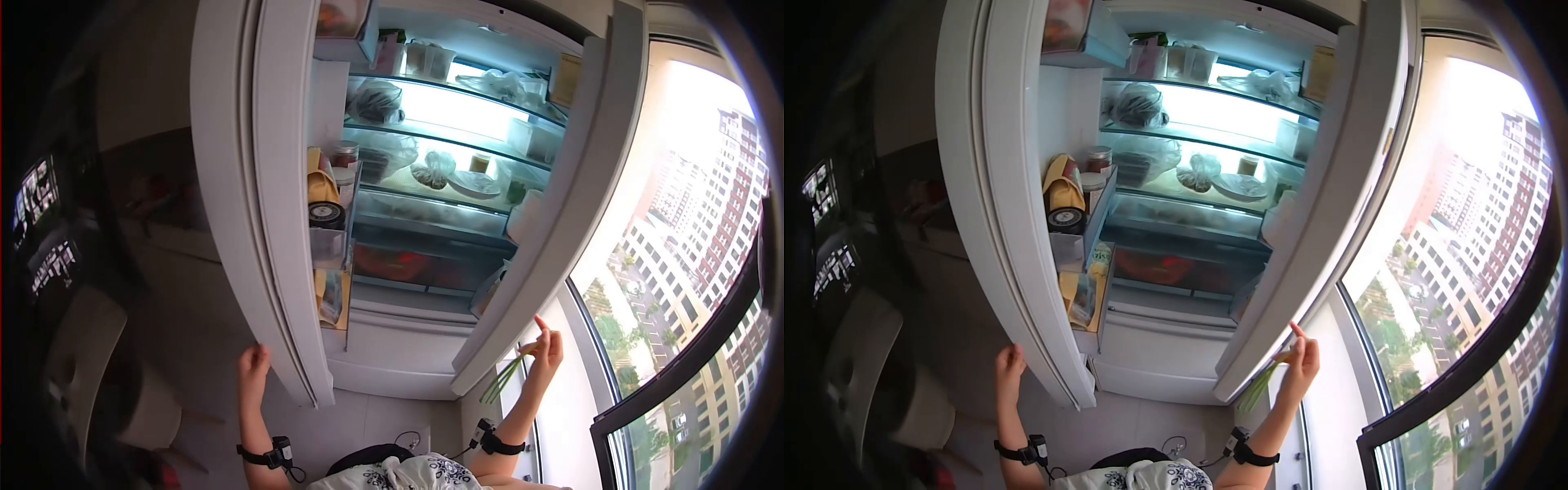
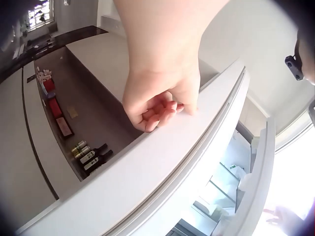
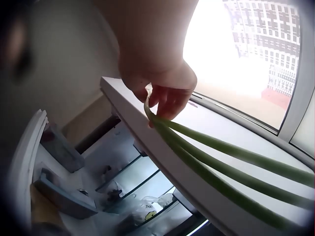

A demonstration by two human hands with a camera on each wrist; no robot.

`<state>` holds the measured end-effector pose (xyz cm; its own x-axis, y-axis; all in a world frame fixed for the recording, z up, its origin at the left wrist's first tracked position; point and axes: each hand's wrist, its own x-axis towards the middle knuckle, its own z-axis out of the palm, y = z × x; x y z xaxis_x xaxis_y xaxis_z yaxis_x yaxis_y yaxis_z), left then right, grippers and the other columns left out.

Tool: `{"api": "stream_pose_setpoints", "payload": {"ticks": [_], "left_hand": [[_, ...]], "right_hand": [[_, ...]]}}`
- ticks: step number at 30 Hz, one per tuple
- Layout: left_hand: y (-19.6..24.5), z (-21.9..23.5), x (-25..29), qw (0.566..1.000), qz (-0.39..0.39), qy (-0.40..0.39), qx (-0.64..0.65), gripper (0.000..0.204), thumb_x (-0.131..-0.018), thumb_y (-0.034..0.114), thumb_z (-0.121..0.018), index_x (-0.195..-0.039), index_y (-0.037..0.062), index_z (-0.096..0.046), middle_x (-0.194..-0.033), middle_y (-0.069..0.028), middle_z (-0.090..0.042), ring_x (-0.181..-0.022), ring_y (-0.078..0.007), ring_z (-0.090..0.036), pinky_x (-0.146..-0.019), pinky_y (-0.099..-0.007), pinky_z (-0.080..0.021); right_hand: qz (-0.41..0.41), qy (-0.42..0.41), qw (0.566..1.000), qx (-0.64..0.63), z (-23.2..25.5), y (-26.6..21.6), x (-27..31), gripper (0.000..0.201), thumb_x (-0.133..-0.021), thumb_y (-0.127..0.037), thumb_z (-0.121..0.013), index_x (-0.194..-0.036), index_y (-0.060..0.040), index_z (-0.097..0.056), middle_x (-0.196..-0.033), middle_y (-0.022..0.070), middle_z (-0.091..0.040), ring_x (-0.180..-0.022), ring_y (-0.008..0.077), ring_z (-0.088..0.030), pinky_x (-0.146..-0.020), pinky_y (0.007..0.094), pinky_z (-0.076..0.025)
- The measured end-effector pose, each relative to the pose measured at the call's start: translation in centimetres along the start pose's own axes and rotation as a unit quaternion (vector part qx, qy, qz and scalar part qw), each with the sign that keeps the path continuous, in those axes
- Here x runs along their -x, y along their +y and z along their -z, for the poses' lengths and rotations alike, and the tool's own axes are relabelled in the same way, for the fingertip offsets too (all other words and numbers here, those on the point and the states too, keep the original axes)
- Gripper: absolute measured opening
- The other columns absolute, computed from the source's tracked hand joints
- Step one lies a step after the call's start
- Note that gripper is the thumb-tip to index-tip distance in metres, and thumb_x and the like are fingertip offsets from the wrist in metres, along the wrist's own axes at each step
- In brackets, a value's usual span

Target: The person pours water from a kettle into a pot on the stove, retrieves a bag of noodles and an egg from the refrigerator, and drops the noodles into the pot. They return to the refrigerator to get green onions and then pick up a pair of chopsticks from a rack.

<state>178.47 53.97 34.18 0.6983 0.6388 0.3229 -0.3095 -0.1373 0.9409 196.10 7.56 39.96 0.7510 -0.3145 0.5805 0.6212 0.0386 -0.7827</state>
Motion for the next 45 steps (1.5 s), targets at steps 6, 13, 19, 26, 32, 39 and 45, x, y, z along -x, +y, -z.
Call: {"api": "stream_pose_setpoints", "payload": {"ticks": [6,13,19,26,32,39,45], "left_hand": [[0.2,-5.9,2.1,0.996,0.029,-0.080,-0.030,0.042,-0.091,0.031,-0.063,-0.060,0.0089,-0.047,-0.051,0.0020,-0.045,-0.047,-0.0047,-0.041,-0.045,-0.0225,-0.030],[-3.4,-15.2,0.6,0.955,0.086,-0.227,0.168,0.025,-0.087,0.021,-0.067,-0.072,0.0007,-0.064,-0.063,-0.0083,-0.062,-0.057,-0.0166,-0.061,-0.058,-0.0307,-0.051],[-4.6,-24.6,-2.7,0.930,0.117,-0.327,0.118,0.027,-0.090,0.024,-0.063,-0.090,-0.0026,-0.068,-0.083,-0.0156,-0.070,-0.078,-0.0211,-0.068,-0.073,-0.0304,-0.053],[-4.8,-35.9,-8.4,0.917,0.103,-0.385,0.000,0.037,-0.097,0.029,-0.053,-0.118,0.0006,-0.060,-0.108,-0.0112,-0.067,-0.104,-0.0186,-0.063,-0.087,-0.0272,-0.047],[-6.2,-41.7,-13.6,0.847,0.142,-0.512,0.010,0.053,-0.097,0.039,-0.050,-0.132,-0.0002,-0.047,-0.124,-0.0124,-0.059,-0.113,-0.0204,-0.058,-0.094,-0.0313,-0.044],[-11.3,-43.4,-16.7,0.876,0.047,-0.479,-0.037,0.045,-0.098,0.035,-0.048,-0.125,-0.0012,-0.054,-0.121,-0.0126,-0.061,-0.109,-0.0217,-0.061,-0.089,-0.0280,-0.047],[-13.5,-45.1,-17.3,0.924,-0.061,-0.378,-0.009,0.038,-0.101,0.026,-0.042,-0.114,-0.0059,-0.057,-0.112,-0.0157,-0.064,-0.101,-0.0249,-0.064,-0.086,-0.0325,-0.051]], "right_hand": [[0.009,-0.109,0.994,0.026,-2.6,3.8,-3.0,0.023,-0.098,-0.017,-0.046,-0.080,-0.0034,-0.047,-0.120,0.0186,-0.061,-0.080,0.0131,-0.065,-0.063,0.0232,-0.053],[-0.056,-0.198,0.977,-0.059,-2.8,10.7,-9.4,0.028,-0.100,-0.023,-0.042,-0.090,0.0000,-0.055,-0.116,0.0146,-0.063,-0.101,0.0164,-0.057,-0.084,0.0329,-0.051],[-0.108,-0.311,0.940,-0.091,-3.2,15.6,-13.0,0.031,-0.100,-0.024,-0.043,-0.115,-0.0017,-0.058,-0.125,0.0061,-0.058,-0.096,0.0111,-0.050,-0.092,0.0299,-0.041],[-0.114,-0.342,0.931,-0.063,-4.0,16.3,-15.3,0.030,-0.099,-0.026,-0.045,-0.109,-0.0006,-0.057,-0.127,0.0049,-0.057,-0.095,0.0127,-0.050,-0.091,0.0286,-0.040],[-0.151,-0.251,0.956,-0.001,1.6,15.3,-12.5,0.029,-0.098,-0.028,-0.048,-0.103,-0.0004,-0.057,-0.125,0.0092,-0.058,-0.098,0.0180,-0.056,-0.090,0.0339,-0.045],[-0.154,-0.024,0.986,0.057,12.9,8.3,-2.4,0.028,-0.096,-0.030,-0.054,-0.094,-0.0021,-0.059,-0.104,0.0042,-0.062,-0.089,0.0109,-0.052,-0.082,0.0278,-0.045],[-0.143,0.259,0.954,0.040,15.6,0.4,9.2,0.027,-0.097,-0.030,-0.052,-0.091,-0.0041,-0.058,-0.082,-0.0007,-0.053,-0.076,0.0082,-0.047,-0.075,0.0242,-0.041]]}}
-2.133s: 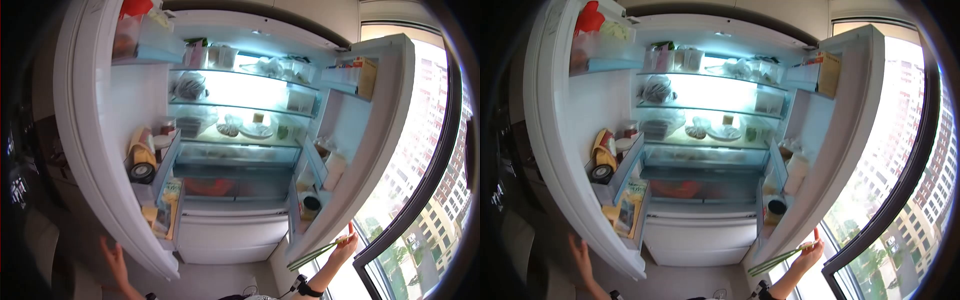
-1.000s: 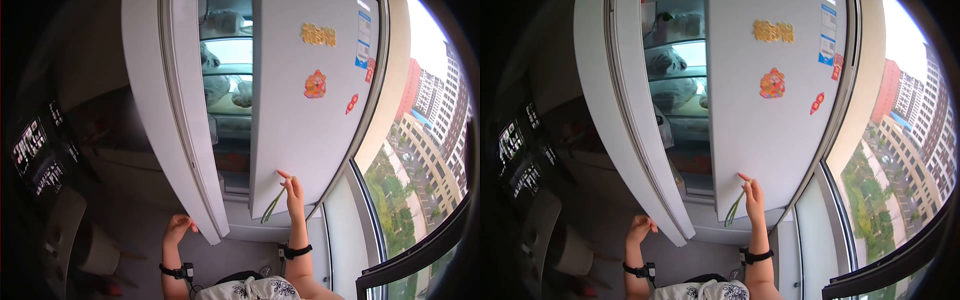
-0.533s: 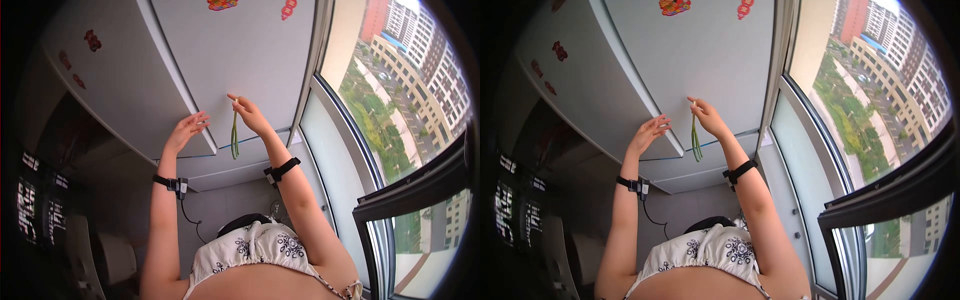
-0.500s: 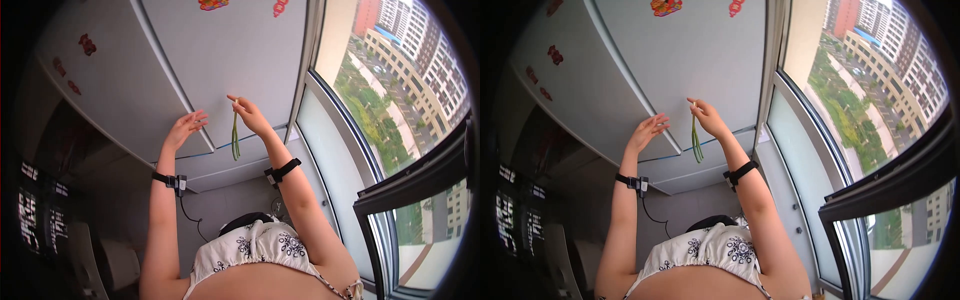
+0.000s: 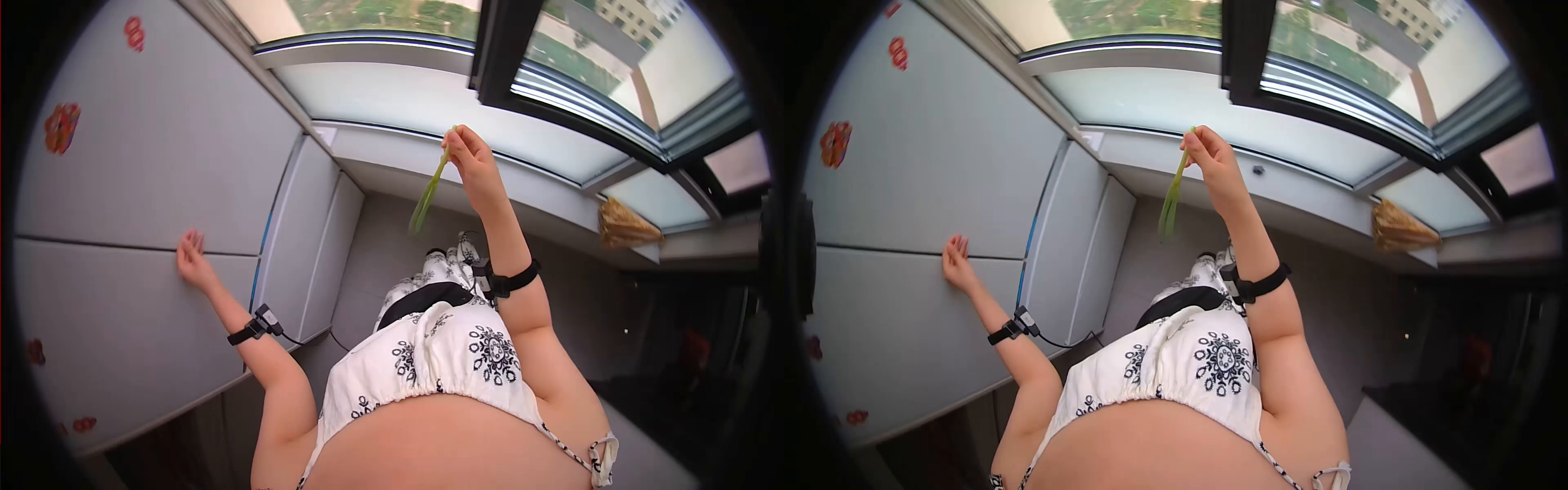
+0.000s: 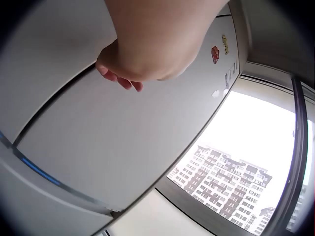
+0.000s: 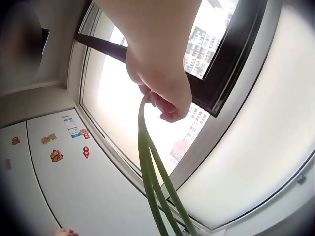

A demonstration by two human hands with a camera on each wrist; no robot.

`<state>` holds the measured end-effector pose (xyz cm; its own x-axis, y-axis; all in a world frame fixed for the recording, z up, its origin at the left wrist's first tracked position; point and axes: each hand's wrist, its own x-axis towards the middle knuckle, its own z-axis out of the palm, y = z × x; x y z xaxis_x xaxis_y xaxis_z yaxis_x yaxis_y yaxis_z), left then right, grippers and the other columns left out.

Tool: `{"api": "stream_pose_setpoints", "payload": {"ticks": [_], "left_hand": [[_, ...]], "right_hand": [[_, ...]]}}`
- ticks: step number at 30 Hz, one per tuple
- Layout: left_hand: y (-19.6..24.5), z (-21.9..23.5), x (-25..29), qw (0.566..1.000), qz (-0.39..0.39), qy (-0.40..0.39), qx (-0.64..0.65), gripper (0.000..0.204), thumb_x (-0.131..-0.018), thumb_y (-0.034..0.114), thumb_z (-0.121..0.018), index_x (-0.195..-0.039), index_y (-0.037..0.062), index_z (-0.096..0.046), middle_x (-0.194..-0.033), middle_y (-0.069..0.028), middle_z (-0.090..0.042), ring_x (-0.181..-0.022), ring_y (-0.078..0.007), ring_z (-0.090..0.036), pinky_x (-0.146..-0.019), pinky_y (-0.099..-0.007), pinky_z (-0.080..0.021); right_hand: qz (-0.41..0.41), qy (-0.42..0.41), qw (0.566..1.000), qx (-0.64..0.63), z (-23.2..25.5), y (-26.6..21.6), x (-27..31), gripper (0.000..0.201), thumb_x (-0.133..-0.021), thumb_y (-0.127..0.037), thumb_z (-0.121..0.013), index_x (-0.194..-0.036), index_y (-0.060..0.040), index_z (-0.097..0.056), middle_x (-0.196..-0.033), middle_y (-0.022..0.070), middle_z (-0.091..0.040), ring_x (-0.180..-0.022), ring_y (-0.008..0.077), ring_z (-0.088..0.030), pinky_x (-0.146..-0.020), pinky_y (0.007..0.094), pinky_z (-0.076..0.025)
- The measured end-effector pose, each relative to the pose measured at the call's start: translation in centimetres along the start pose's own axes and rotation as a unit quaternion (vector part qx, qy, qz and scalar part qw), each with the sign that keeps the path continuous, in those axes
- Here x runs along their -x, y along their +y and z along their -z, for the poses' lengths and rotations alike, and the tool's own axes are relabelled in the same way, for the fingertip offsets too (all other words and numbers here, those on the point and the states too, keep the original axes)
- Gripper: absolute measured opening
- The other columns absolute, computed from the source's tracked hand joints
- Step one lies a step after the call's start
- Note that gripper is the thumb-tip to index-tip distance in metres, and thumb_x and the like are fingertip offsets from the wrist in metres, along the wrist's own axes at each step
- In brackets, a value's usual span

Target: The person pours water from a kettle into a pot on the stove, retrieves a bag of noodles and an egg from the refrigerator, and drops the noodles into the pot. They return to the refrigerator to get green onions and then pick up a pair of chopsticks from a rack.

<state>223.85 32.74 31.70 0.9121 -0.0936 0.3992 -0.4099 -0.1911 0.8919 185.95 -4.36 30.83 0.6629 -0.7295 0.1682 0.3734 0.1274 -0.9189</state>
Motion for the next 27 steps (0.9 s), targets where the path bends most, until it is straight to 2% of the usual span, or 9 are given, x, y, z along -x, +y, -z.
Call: {"api": "stream_pose_setpoints", "payload": {"ticks": [3,6,9,11,14,16,20,22,27], "left_hand": [[3.0,-2.5,2.5,0.980,0.002,0.154,-0.124,0.034,-0.099,0.022,-0.044,-0.100,-0.0068,-0.061,-0.098,-0.0137,-0.067,-0.089,-0.0204,-0.065,-0.080,-0.0332,-0.051],[11.0,-10.5,11.7,0.995,-0.029,0.028,-0.090,0.032,-0.098,0.023,-0.045,-0.097,-0.0044,-0.062,-0.086,-0.0101,-0.066,-0.081,-0.0159,-0.062,-0.075,-0.0316,-0.049],[17.1,-18.8,24.1,0.951,-0.057,-0.300,0.043,0.029,-0.098,0.021,-0.046,-0.096,-0.0022,-0.063,-0.079,-0.0067,-0.064,-0.076,-0.0135,-0.060,-0.073,-0.0273,-0.047],[22.5,-22.8,33.3,0.849,-0.013,-0.519,0.098,0.029,-0.098,0.022,-0.049,-0.099,-0.0027,-0.064,-0.082,-0.0063,-0.065,-0.081,-0.0130,-0.061,-0.077,-0.0260,-0.046],[27.6,-27.0,46.3,0.595,-0.016,-0.788,0.159,0.029,-0.097,0.020,-0.052,-0.109,-0.0035,-0.064,-0.090,-0.0076,-0.068,-0.089,-0.0132,-0.061,-0.084,-0.0263,-0.046],[32.3,-28.3,54.5,0.442,0.015,-0.879,0.178,0.033,-0.095,0.021,-0.056,-0.119,-0.0024,-0.059,-0.102,-0.0087,-0.067,-0.094,-0.0139,-0.060,-0.086,-0.0277,-0.046],[40.8,-28.0,69.5,0.317,-0.014,-0.922,0.221,0.046,-0.093,0.026,-0.059,-0.130,-0.0007,-0.050,-0.115,-0.0121,-0.063,-0.101,-0.0147,-0.058,-0.088,-0.0289,-0.045],[45.0,-28.1,77.0,0.228,0.048,-0.923,0.305,0.056,-0.093,0.029,-0.059,-0.136,-0.0019,-0.042,-0.124,-0.0143,-0.058,-0.108,-0.0152,-0.055,-0.091,-0.0288,-0.043],[50.2,-30.4,91.2,0.194,0.171,-0.925,0.280,0.051,-0.095,0.026,-0.055,-0.135,-0.0031,-0.042,-0.124,-0.0142,-0.058,-0.110,-0.0153,-0.055,-0.093,-0.0280,-0.042]], "right_hand": [[0.019,0.153,0.984,-0.084,3.0,-5.6,7.3,0.024,-0.098,-0.027,-0.051,-0.089,-0.0049,-0.056,-0.073,-0.0033,-0.045,-0.066,0.0071,-0.041,-0.067,0.0227,-0.039],[0.091,0.259,0.954,-0.118,8.8,-10.8,16.0,0.023,-0.098,-0.025,-0.051,-0.089,-0.0037,-0.056,-0.074,-0.0008,-0.047,-0.068,0.0083,-0.044,-0.068,0.0233,-0.040],[0.184,0.351,0.911,-0.111,13.7,-14.4,24.9,0.022,-0.098,-0.024,-0.050,-0.090,-0.0040,-0.056,-0.076,0.0007,-0.048,-0.070,0.0094,-0.045,-0.068,0.0235,-0.040],[0.216,0.391,0.889,-0.098,16.4,-17.0,31.1,0.022,-0.099,-0.024,-0.049,-0.091,-0.0041,-0.056,-0.076,0.0019,-0.050,-0.073,0.0109,-0.047,-0.070,0.0239,-0.040],[0.281,0.483,0.828,-0.041,20.0,-20.5,41.1,0.024,-0.100,-0.025,-0.045,-0.093,-0.0044,-0.054,-0.079,0.0031,-0.050,-0.077,0.0128,-0.047,-0.075,0.0266,-0.037],[0.291,0.517,0.805,-0.005,22.7,-22.7,48.0,0.022,-0.100,-0.024,-0.045,-0.095,-0.0049,-0.055,-0.084,0.0032,-0.051,-0.081,0.0141,-0.048,-0.080,0.0294,-0.039],[0.296,0.596,0.741,0.090,26.1,-26.8,58.0,0.022,-0.100,-0.024,-0.044,-0.094,-0.0059,-0.054,-0.084,0.0034,-0.050,-0.081,0.0144,-0.045,-0.081,0.0302,-0.038],[0.279,0.640,0.702,0.138,28.2,-28.9,61.6,0.022,-0.100,-0.024,-0.042,-0.092,-0.0058,-0.052,-0.079,0.0034,-0.047,-0.076,0.0132,-0.041,-0.075,0.0280,-0.036],[0.272,0.681,0.650,0.196,35.4,-30.2,67.9,0.024,-0.100,-0.023,-0.044,-0.094,-0.0015,-0.053,-0.084,0.0048,-0.051,-0.078,0.0116,-0.047,-0.076,0.0257,-0.039]]}}
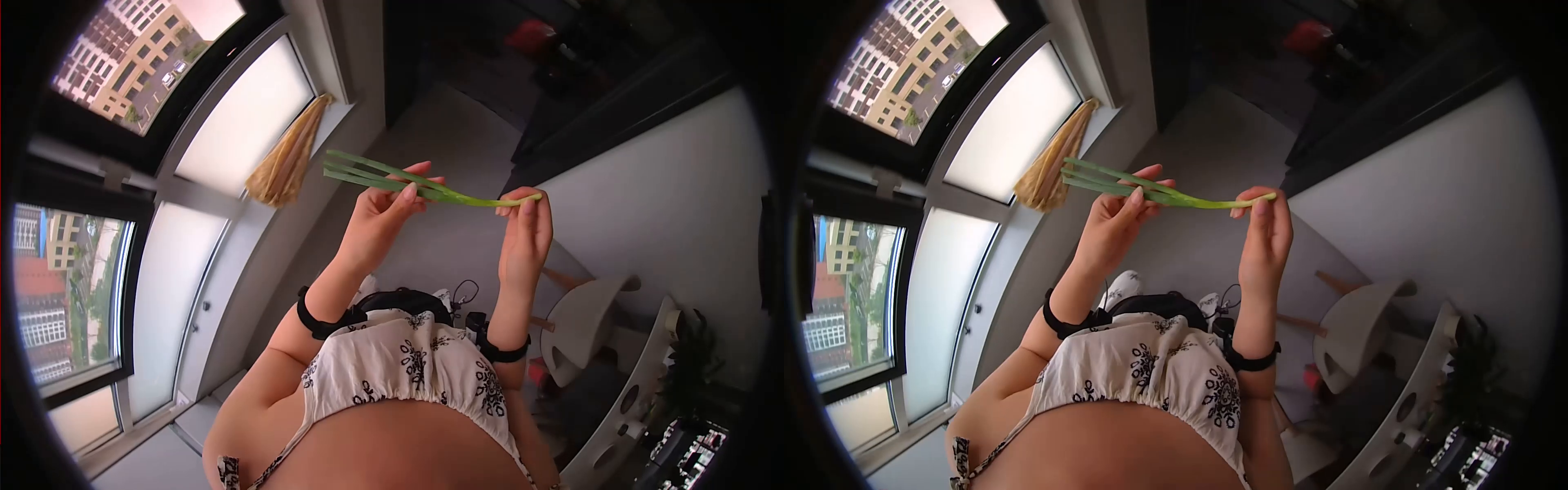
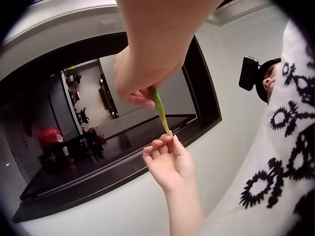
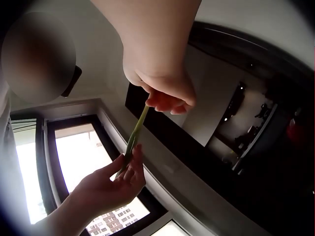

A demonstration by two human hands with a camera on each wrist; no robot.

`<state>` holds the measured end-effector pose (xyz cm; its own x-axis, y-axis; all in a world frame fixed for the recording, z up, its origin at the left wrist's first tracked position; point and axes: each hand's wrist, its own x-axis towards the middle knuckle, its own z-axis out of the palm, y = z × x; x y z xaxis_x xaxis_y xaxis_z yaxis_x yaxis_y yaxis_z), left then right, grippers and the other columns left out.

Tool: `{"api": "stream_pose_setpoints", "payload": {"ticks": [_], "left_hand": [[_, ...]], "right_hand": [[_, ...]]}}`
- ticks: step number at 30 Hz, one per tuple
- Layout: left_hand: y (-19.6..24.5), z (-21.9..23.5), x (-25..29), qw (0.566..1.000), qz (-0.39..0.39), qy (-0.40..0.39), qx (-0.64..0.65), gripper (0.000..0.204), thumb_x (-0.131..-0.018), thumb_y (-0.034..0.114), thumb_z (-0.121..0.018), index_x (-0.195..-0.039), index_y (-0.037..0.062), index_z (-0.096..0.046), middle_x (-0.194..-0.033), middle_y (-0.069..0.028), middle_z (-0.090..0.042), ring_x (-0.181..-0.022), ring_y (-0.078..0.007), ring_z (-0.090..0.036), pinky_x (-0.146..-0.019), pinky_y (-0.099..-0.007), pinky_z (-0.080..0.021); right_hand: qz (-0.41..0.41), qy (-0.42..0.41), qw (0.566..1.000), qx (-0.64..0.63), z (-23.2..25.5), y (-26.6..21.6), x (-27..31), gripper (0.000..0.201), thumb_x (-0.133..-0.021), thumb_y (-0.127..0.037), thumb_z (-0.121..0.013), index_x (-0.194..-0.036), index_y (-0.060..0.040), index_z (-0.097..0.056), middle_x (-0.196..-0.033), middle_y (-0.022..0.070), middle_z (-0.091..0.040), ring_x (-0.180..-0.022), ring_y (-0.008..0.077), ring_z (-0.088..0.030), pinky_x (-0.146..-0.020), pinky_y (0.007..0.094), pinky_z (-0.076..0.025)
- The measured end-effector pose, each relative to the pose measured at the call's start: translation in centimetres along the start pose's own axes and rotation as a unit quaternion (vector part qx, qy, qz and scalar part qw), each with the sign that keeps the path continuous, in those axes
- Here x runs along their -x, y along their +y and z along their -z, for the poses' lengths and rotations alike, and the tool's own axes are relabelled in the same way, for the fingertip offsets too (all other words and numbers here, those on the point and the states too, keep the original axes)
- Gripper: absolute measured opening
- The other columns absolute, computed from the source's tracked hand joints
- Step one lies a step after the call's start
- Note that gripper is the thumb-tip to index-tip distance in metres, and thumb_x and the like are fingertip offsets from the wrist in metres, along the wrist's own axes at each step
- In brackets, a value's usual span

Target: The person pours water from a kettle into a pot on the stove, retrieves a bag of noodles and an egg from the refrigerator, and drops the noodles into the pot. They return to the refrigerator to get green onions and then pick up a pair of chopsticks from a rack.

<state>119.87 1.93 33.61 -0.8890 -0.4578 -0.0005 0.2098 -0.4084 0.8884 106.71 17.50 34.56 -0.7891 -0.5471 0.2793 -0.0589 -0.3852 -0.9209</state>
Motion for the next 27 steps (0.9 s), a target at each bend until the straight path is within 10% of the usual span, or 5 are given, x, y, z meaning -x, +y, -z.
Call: {"api": "stream_pose_setpoints", "payload": {"ticks": [18,27], "left_hand": [[-2.4,-3.2,-45.6,0.979,0.060,-0.192,-0.027,0.028,-0.096,0.015,-0.053,-0.120,0.0020,-0.058,-0.113,-0.0122,-0.065,-0.105,-0.0166,-0.060,-0.089,-0.0290,-0.046],[-7.7,-7.0,-70.3,0.992,0.033,-0.113,-0.035,0.022,-0.094,0.014,-0.057,-0.109,-0.0006,-0.063,-0.101,-0.0103,-0.068,-0.095,-0.0155,-0.062,-0.084,-0.0294,-0.049]], "right_hand": [[-0.016,0.249,0.968,-0.009,13.0,10.1,-32.3,0.010,-0.088,-0.006,-0.059,-0.096,-0.0019,-0.054,-0.087,0.0065,-0.054,-0.079,0.0137,-0.049,-0.077,0.0280,-0.040],[-0.142,0.107,0.984,-0.002,26.6,18.0,-54.7,0.014,-0.085,-0.007,-0.064,-0.094,-0.0026,-0.056,-0.091,0.0067,-0.059,-0.085,0.0149,-0.056,-0.080,0.0280,-0.042]]}}
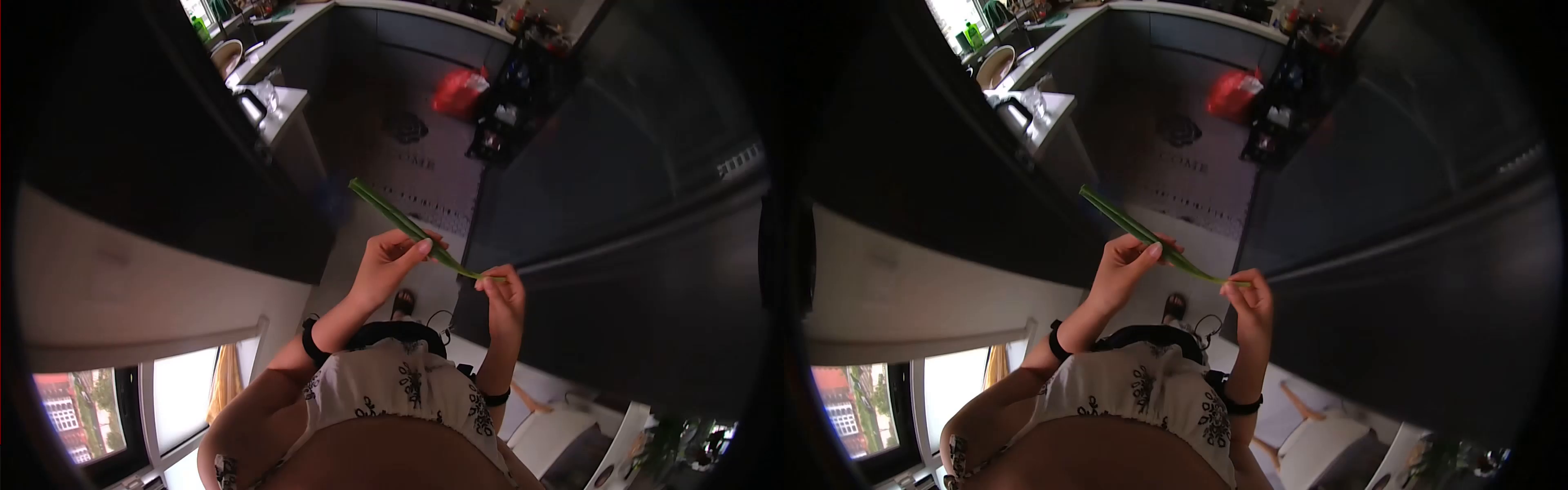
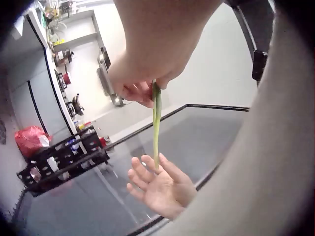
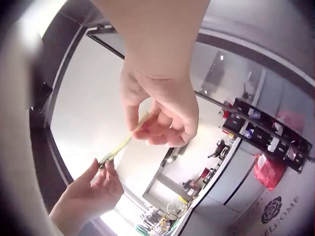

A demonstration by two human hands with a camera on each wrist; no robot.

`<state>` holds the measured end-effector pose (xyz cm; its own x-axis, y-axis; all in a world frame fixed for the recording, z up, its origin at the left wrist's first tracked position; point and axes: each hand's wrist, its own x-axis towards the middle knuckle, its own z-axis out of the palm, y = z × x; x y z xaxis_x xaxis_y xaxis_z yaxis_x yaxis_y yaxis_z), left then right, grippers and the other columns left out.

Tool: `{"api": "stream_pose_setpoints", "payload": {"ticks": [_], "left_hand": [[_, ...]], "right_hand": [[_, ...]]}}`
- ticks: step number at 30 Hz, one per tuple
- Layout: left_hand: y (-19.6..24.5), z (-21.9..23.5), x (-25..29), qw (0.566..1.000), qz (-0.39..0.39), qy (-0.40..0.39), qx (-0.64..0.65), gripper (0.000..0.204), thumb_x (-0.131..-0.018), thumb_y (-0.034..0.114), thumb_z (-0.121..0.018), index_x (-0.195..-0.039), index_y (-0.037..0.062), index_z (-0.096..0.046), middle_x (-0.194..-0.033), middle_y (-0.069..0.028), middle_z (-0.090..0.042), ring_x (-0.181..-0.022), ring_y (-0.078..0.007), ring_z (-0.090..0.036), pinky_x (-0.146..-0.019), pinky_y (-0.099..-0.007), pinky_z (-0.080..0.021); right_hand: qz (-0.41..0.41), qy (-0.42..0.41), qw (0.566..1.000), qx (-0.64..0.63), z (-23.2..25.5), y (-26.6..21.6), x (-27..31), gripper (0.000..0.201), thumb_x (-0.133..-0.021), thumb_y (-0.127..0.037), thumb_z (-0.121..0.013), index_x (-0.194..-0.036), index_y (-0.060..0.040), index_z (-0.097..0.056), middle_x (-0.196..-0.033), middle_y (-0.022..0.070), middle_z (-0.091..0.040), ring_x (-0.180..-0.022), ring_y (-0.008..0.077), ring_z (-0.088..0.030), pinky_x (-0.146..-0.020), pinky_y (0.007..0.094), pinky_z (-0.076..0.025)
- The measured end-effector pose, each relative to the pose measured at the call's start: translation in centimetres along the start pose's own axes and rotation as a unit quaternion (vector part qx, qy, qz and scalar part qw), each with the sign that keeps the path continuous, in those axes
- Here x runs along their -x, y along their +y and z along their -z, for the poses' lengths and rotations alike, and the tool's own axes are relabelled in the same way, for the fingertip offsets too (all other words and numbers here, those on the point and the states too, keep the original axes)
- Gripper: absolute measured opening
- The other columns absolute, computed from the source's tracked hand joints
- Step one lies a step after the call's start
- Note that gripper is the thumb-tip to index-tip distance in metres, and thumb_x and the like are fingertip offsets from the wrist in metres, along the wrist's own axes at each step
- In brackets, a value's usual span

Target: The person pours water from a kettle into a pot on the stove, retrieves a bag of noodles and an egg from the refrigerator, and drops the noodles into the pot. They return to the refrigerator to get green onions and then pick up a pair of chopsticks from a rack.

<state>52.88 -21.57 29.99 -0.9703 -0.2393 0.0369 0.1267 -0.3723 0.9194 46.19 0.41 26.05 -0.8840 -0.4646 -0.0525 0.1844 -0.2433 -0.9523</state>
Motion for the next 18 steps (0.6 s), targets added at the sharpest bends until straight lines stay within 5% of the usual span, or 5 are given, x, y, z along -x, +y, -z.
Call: {"api": "stream_pose_setpoints", "payload": {"ticks": [3,5,9,11,18], "left_hand": [[-0.8,1.3,-7.9,0.998,-0.028,0.057,-0.019,0.020,-0.092,0.014,-0.060,-0.104,-0.0003,-0.066,-0.095,-0.0062,-0.069,-0.085,-0.0099,-0.062,-0.077,-0.0258,-0.049],[-1.1,2.3,-12.5,0.970,-0.046,0.135,-0.196,0.014,-0.088,0.013,-0.064,-0.096,0.0012,-0.068,-0.084,-0.0054,-0.069,-0.077,-0.0072,-0.061,-0.070,-0.0234,-0.047],[-0.2,4.0,-20.7,0.790,-0.220,0.137,-0.555,0.010,-0.077,0.013,-0.072,-0.081,0.0054,-0.067,-0.069,-0.0064,-0.061,-0.062,-0.0201,-0.059,-0.059,-0.0319,-0.044],[-0.3,5.2,-25.7,0.783,-0.221,0.125,-0.567,0.013,-0.076,0.017,-0.072,-0.079,0.0062,-0.066,-0.069,-0.0054,-0.062,-0.062,-0.0245,-0.058,-0.058,-0.0354,-0.043],[-0.5,10.3,-42.4,0.740,-0.252,0.082,-0.619,0.015,-0.073,0.019,-0.072,-0.076,0.0070,-0.064,-0.066,-0.0038,-0.059,-0.062,-0.0220,-0.057,-0.058,-0.0351,-0.044]], "right_hand": [[0.022,-0.039,0.987,0.152,0.5,-1.8,-9.2,0.019,-0.084,-0.011,-0.066,-0.098,-0.0033,-0.057,-0.096,0.0066,-0.061,-0.092,0.0169,-0.057,-0.083,0.0303,-0.043],[0.076,-0.048,0.956,0.279,0.2,-3.7,-14.8,0.022,-0.083,-0.013,-0.067,-0.101,-0.0037,-0.058,-0.099,0.0066,-0.062,-0.096,0.0184,-0.058,-0.084,0.0317,-0.044],[0.188,0.006,0.907,0.378,-2.4,-7.2,-24.4,0.029,-0.081,-0.018,-0.070,-0.104,-0.0036,-0.061,-0.105,0.0088,-0.063,-0.101,0.0250,-0.058,-0.087,0.0338,-0.043],[0.326,-0.031,0.865,0.381,-4.0,-8.7,-30.1,0.033,-0.075,-0.014,-0.075,-0.104,-0.0041,-0.062,-0.102,0.0071,-0.062,-0.097,0.0218,-0.057,-0.087,0.0323,-0.043],[0.397,-0.033,0.814,0.422,-7.4,-10.6,-48.8,0.033,-0.069,-0.022,-0.079,-0.095,-0.0079,-0.065,-0.092,0.0063,-0.065,-0.091,0.0248,-0.057,-0.081,0.0358,-0.042]]}}
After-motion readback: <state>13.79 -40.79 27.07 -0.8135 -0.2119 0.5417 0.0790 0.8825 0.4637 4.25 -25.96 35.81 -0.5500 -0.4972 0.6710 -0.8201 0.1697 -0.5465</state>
